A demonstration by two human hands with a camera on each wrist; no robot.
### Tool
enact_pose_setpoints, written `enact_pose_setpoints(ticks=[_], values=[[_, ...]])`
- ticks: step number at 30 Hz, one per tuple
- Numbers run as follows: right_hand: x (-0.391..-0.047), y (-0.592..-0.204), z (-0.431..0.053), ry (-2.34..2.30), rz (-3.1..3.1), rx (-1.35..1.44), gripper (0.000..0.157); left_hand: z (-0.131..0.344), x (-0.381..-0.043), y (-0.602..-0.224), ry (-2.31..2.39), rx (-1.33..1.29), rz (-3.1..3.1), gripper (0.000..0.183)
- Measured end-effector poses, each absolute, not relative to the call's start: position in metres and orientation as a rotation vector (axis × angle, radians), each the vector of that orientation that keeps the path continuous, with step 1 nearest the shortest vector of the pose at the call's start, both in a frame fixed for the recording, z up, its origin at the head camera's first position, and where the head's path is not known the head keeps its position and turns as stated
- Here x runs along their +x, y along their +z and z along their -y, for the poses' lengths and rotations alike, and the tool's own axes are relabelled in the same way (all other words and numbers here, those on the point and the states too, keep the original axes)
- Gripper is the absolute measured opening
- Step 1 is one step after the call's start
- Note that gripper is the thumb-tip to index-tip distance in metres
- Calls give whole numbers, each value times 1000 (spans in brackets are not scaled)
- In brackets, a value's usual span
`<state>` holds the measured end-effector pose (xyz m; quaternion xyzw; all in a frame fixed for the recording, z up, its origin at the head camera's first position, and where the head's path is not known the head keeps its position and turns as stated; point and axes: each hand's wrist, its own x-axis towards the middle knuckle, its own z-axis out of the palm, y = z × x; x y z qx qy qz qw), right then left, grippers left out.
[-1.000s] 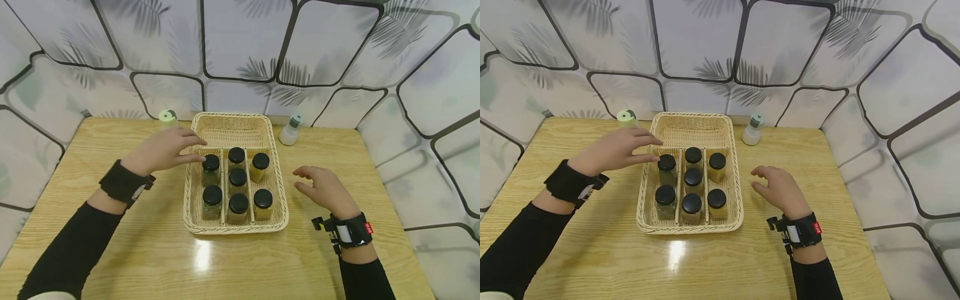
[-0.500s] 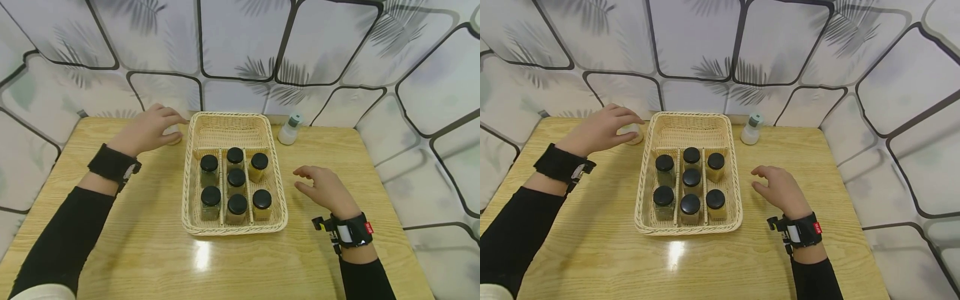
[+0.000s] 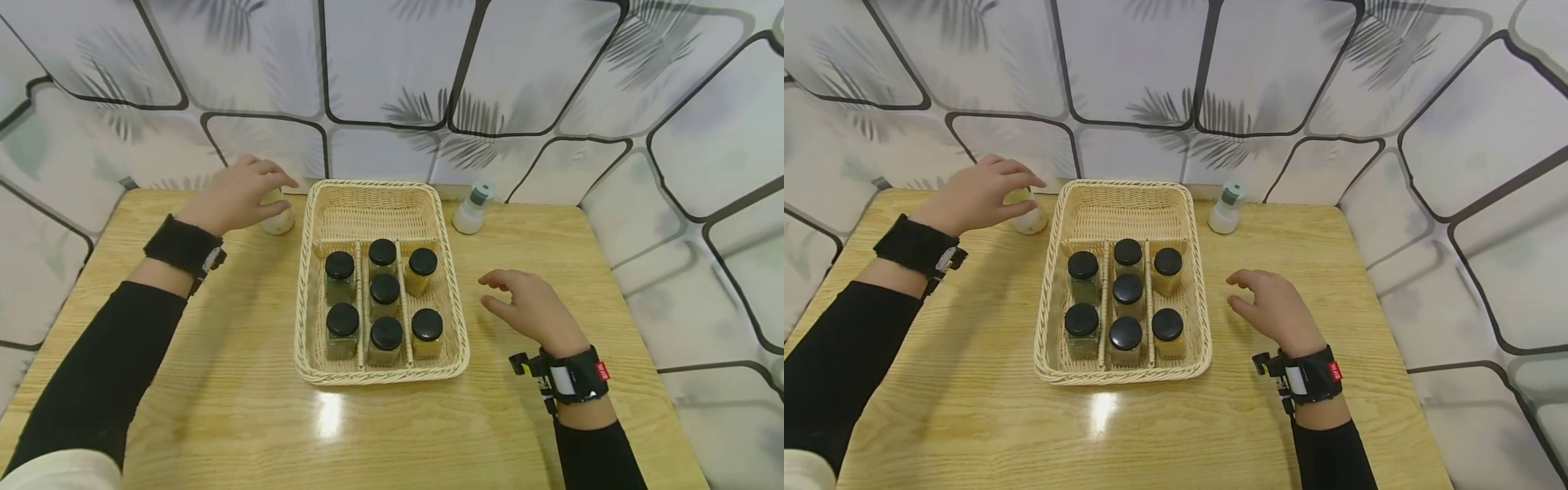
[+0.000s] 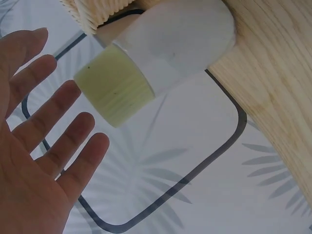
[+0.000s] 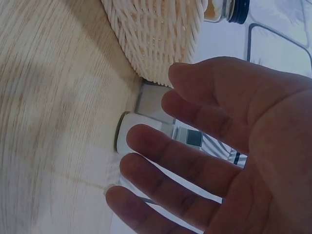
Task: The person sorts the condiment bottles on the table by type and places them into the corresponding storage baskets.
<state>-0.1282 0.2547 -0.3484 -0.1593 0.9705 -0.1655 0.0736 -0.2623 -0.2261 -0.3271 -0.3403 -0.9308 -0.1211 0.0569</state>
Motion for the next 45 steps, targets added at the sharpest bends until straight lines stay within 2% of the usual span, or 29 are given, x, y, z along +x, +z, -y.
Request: enact_pose_setpoints(ticks=[18, 42, 45], values=[[-131, -347, -256, -484, -2902, -471, 35, 233, -284, -337, -361, -960, 3038, 39], [-129, -348, -254, -487, -2893, -443, 35, 234, -289, -342, -382, -971, 3086, 37], [-130, -350, -255, -491, -2895, -445, 35, 234, -289, -343, -396, -956, 3097, 32]])
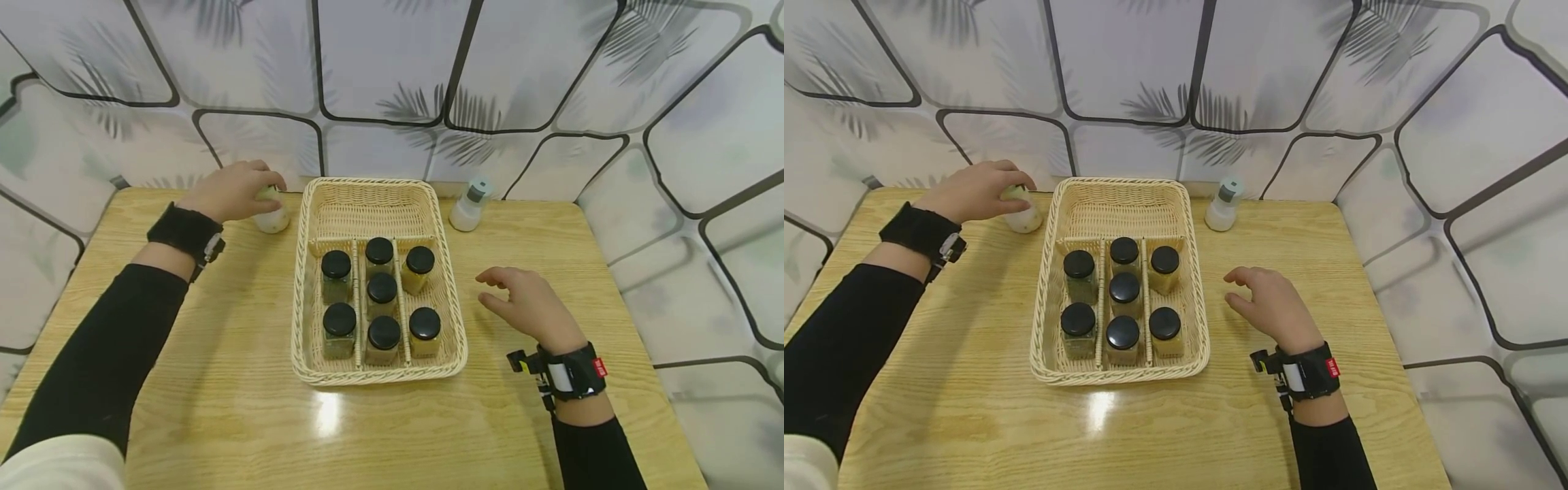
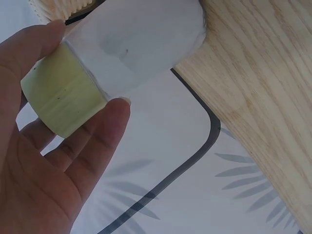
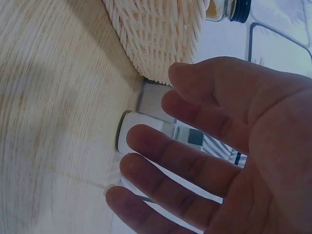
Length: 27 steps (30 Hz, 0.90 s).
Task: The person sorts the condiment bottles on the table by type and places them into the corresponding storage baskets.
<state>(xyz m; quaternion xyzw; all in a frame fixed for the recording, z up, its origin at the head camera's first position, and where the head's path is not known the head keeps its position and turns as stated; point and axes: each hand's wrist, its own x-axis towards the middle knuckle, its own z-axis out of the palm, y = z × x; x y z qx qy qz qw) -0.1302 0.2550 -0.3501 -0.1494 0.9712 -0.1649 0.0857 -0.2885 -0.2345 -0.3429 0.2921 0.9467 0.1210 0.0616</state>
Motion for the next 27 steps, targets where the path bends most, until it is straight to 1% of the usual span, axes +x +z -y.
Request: enact_pose_setpoints(ticks=[5, 27], values=[[-130, -351, -256, -499, -2898, -438, 35, 233, -289, -344, 382, 878, -2862, 25], [-126, -348, -259, -498, -2904, -416, 35, 230, -288, -339, 392, 938, -2818, 24]])
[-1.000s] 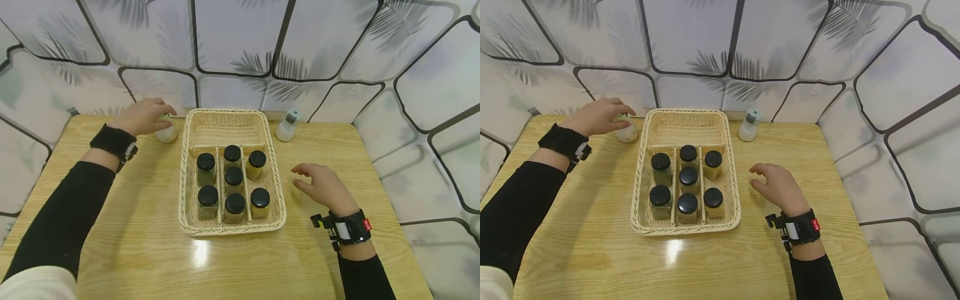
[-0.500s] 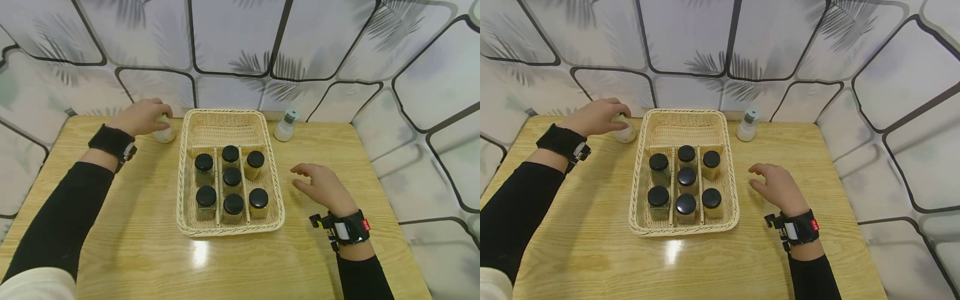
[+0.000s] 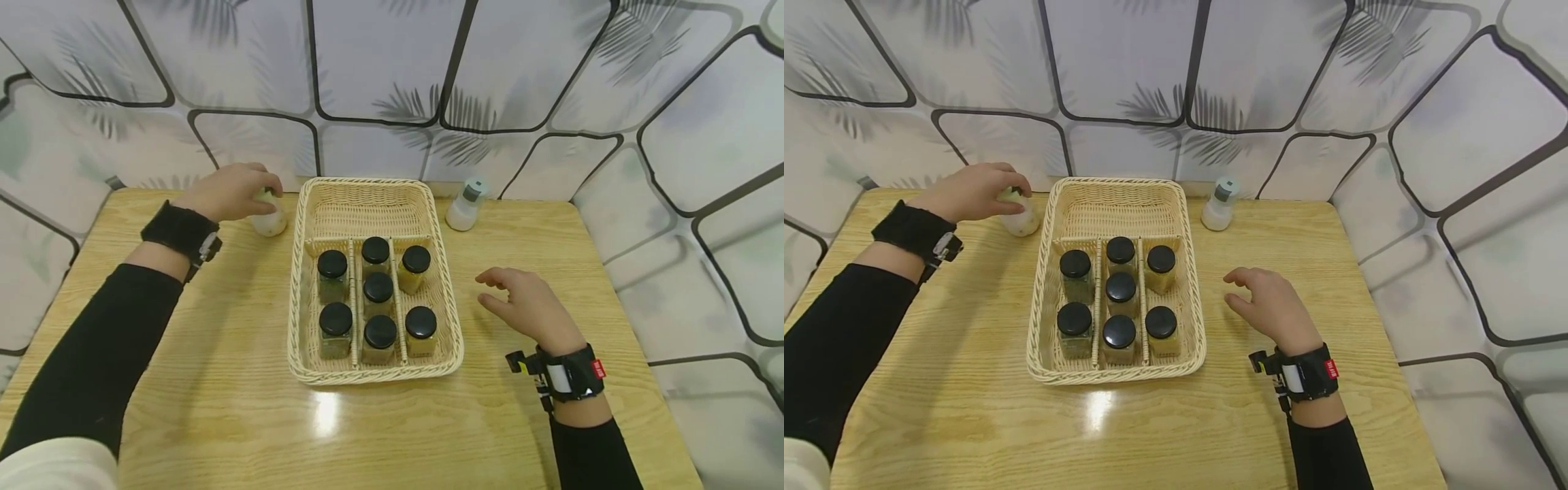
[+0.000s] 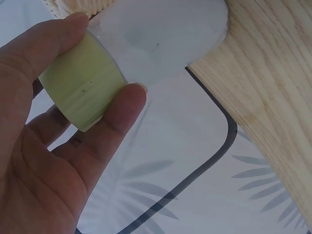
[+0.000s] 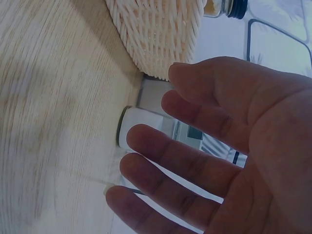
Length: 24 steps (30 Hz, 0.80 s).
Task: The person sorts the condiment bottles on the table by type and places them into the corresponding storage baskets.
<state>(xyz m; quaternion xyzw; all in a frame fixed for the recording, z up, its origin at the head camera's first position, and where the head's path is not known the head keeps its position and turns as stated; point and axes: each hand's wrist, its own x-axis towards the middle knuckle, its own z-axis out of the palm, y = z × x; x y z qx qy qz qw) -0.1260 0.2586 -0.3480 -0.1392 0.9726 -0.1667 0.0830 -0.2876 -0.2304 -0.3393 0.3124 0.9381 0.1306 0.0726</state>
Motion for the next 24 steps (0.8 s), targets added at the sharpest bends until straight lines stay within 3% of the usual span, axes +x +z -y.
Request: enact_pose_setpoints(ticks=[24], values=[[-123, -350, -263, -501, -2906, -426, 36, 221, -280, -329, 398, 1079, -2831, 24]])
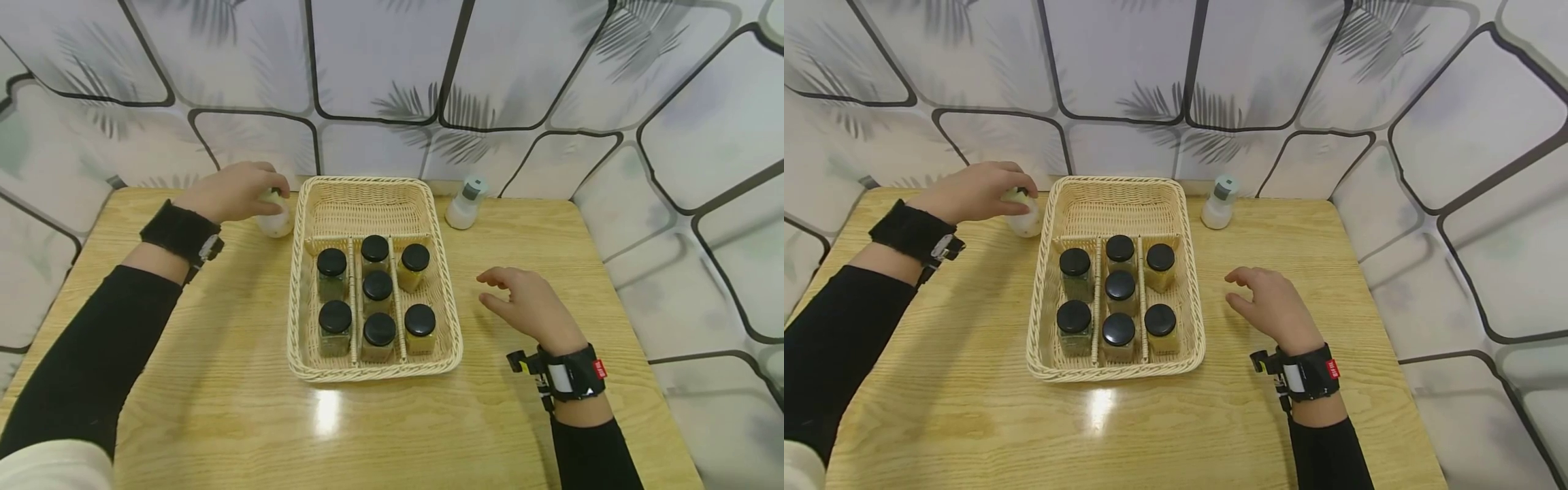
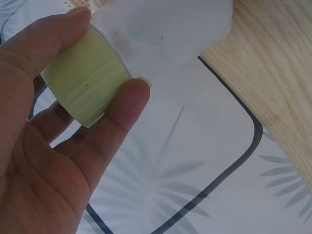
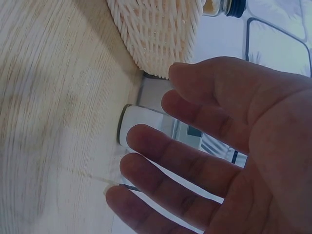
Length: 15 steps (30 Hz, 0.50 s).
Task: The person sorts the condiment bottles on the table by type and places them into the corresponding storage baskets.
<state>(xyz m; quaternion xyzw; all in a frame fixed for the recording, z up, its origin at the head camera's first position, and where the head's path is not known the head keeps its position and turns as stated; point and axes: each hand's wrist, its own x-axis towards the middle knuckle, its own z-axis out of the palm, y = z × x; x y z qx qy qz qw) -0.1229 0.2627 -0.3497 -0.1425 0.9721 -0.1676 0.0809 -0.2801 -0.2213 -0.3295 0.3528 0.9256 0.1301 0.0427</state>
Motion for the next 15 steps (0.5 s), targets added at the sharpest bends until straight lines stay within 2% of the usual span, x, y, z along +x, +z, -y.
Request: enact_pose_setpoints(ticks=[15], values=[[-120, -347, -262, -510, -2907, -431, 36, 217, -266, -307, 379, 1128, -2839, 23]])
